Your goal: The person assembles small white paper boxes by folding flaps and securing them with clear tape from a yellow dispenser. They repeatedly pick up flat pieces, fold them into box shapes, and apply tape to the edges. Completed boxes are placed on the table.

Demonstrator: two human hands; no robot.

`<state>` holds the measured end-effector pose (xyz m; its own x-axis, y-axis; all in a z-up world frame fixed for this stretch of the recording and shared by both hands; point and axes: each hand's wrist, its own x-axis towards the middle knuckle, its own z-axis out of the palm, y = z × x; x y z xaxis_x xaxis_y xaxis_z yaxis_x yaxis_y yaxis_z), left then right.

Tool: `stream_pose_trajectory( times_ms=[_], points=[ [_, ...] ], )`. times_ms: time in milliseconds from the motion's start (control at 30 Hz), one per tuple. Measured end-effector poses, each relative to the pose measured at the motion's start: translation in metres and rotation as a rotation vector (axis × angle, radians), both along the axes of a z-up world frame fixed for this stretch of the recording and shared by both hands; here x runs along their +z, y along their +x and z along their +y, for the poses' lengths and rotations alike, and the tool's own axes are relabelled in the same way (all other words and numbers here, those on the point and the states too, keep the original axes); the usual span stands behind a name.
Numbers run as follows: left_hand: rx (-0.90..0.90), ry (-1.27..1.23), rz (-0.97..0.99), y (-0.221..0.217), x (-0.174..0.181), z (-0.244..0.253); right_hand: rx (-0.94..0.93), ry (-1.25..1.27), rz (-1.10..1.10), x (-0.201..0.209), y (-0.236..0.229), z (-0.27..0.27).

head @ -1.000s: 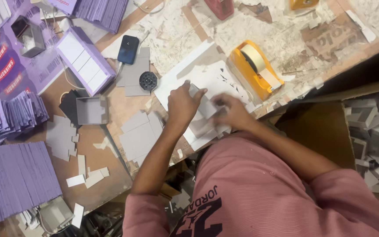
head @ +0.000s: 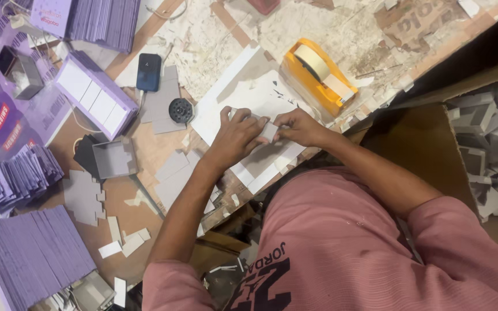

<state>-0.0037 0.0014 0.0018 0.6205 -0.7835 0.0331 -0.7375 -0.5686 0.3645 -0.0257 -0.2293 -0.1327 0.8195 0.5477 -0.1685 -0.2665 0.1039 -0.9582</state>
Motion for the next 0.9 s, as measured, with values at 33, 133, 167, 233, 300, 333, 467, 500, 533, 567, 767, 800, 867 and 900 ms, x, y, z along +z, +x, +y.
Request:
stream_pose_trajectory(
  times_ms=[33, 133, 167, 233, 300, 333, 467, 500, 533, 567, 767, 800, 867, 900],
  points=[
    [-0.009, -0.016, -0.018, 0.002, 0.001, -0.001, 0.012, -0.001, 0.049, 0.002, 0.002, -0.001],
    [0.013, 0.007, 0.004, 0.004, 0.003, -0.003, 0.028, 0.0, -0.021, 0.007, 0.005, -0.004],
    [0.002, -0.004, -0.007, 0.004, 0.003, -0.003, 0.032, 0.001, -0.081, 0.009, 0.005, -0.003],
    [-0.003, -0.027, -0.034, 0.003, 0.004, -0.003, 0.014, -0.01, -0.036, 0.017, 0.006, -0.001],
    [0.021, 0.006, 0.024, 0.002, 0.005, -0.003, 0.004, -0.089, -0.085, 0.029, 0.005, -0.002],
    [0.026, 0.021, 0.055, 0.001, 0.005, -0.004, -0.005, -0.163, -0.155, 0.037, 0.003, -0.005],
    [0.042, 0.036, 0.041, 0.003, 0.008, -0.007, -0.416, -0.548, -0.512, 0.076, -0.013, -0.04],
    [0.046, 0.024, 0.043, 0.002, 0.007, -0.007, -0.635, -0.632, -0.468, 0.085, -0.017, -0.054],
    [0.058, 0.01, 0.038, 0.002, 0.007, -0.007, -0.705, -0.941, -0.594, 0.091, -0.014, -0.069],
    [0.06, 0.006, 0.036, 0.002, 0.007, -0.007, -0.766, -1.251, -0.721, 0.097, -0.009, -0.086],
    [0.069, -0.007, 0.036, -0.002, 0.006, -0.007, -0.357, -0.731, 0.426, 0.081, 0.025, -0.129],
    [0.073, -0.005, 0.037, -0.001, 0.006, -0.007, -0.409, -0.562, 0.403, 0.076, 0.025, -0.133],
    [0.08, -0.01, 0.044, -0.001, 0.006, -0.008, -0.498, -0.224, 0.356, 0.065, 0.016, -0.14],
    [0.083, -0.016, 0.05, -0.002, 0.006, -0.008, -0.498, -0.165, 0.309, 0.06, 0.008, -0.145]
  ],
)
